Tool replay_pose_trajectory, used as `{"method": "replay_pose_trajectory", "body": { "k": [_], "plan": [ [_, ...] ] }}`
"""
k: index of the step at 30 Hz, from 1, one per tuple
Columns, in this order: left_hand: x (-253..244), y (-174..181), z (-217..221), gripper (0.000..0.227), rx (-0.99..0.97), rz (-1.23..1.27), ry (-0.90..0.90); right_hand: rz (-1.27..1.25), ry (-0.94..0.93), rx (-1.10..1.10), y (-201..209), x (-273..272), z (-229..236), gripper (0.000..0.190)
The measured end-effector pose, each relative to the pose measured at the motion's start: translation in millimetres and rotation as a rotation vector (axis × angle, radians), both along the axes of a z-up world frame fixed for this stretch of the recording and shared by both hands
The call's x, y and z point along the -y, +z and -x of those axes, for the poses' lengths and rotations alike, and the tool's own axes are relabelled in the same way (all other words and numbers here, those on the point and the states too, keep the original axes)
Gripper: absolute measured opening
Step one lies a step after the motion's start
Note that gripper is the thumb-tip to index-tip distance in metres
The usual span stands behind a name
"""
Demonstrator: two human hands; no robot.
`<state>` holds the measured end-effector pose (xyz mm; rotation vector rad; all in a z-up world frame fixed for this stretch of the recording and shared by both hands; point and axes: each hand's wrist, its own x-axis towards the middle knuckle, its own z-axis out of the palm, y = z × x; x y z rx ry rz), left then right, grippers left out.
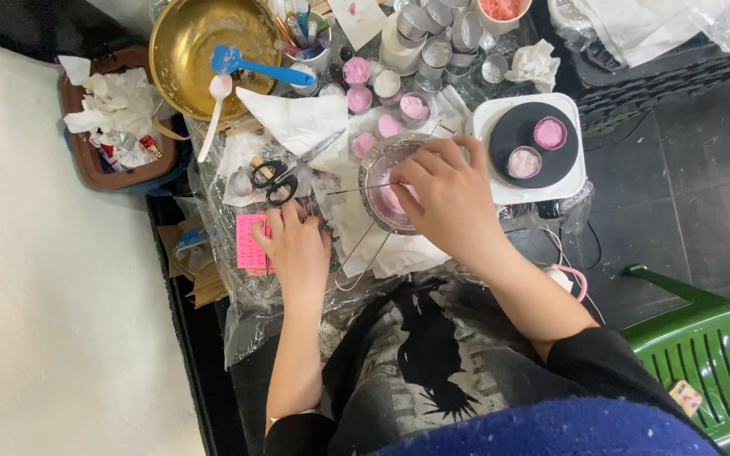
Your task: Filling small metal tins with pink candle wax and cleaning or trimming excess material.
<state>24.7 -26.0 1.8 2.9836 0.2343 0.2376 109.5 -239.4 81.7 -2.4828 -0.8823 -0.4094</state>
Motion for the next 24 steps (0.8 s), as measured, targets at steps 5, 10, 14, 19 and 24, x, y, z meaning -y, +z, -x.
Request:
{"method": "replay_pose_trajectory", "body": {
  "k": [5, 10, 14, 19, 24],
  "plan": [
    [1.1, -9.0, -0.2, 0.004, -0.002, -0.073, -0.004, -0.080, -0.008, -0.010, 13.3, 18.3, 7.8, 0.015],
    [1.4, -12.5, -0.7, 0.007, 0.007, -0.139, -0.043, -0.124, -0.003, -0.026, 17.3, 24.3, 9.8, 0.015],
    [0.3, -5.8, 0.8, 0.008, 0.023, -0.101, -0.071, -0.143, -0.019, -0.047, 14.5, 26.4, 8.6, 0.015],
    [3.6, -4.0, -0.4, 0.007, -0.050, -0.161, -0.026, -0.143, -0.030, -0.061, 13.1, 27.4, 9.0, 0.015],
    [0.6, -17.8, -2.5, 0.005, -0.079, -0.201, -0.050, -0.155, -0.018, -0.067, 11.6, 28.9, 9.3, 0.016]
  ]
}}
